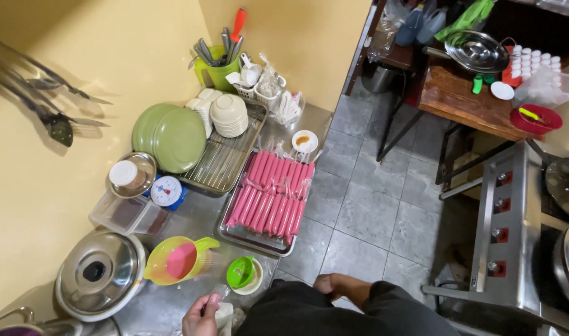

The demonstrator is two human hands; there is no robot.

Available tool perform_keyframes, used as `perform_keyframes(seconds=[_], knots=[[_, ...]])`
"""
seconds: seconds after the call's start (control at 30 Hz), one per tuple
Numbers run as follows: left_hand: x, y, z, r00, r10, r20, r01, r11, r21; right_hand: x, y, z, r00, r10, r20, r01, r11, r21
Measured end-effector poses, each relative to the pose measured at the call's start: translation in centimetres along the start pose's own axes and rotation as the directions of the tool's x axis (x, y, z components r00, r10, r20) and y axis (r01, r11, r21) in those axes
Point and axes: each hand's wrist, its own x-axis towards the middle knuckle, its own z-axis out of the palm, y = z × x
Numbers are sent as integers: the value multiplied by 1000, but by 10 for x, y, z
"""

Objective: The person pours a pink liquid from a yellow pitcher into a green funnel, then inserts the funnel into a clear plastic sausage casing. They fill the casing with the liquid and tie off the end to create a sausage, repeating the process.

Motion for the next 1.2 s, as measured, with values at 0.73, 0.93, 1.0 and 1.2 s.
perform_keyframes(seconds=[0.73,0.93,1.0,1.2], knots=[[40,-23,50,945,121,303,-68,981,-180,-55,50,-41,897,-339,-283,185,-292,938],[29,18,43,926,162,341,-133,985,-105,-51,21,-38,840,381,-386,67,634,771],[24,30,35,930,181,320,-175,983,-47,11,111,-1,772,411,-485,-93,828,554],[24,25,20,944,182,275,-180,983,-31,101,188,53,991,-120,-64,44,729,-683]])
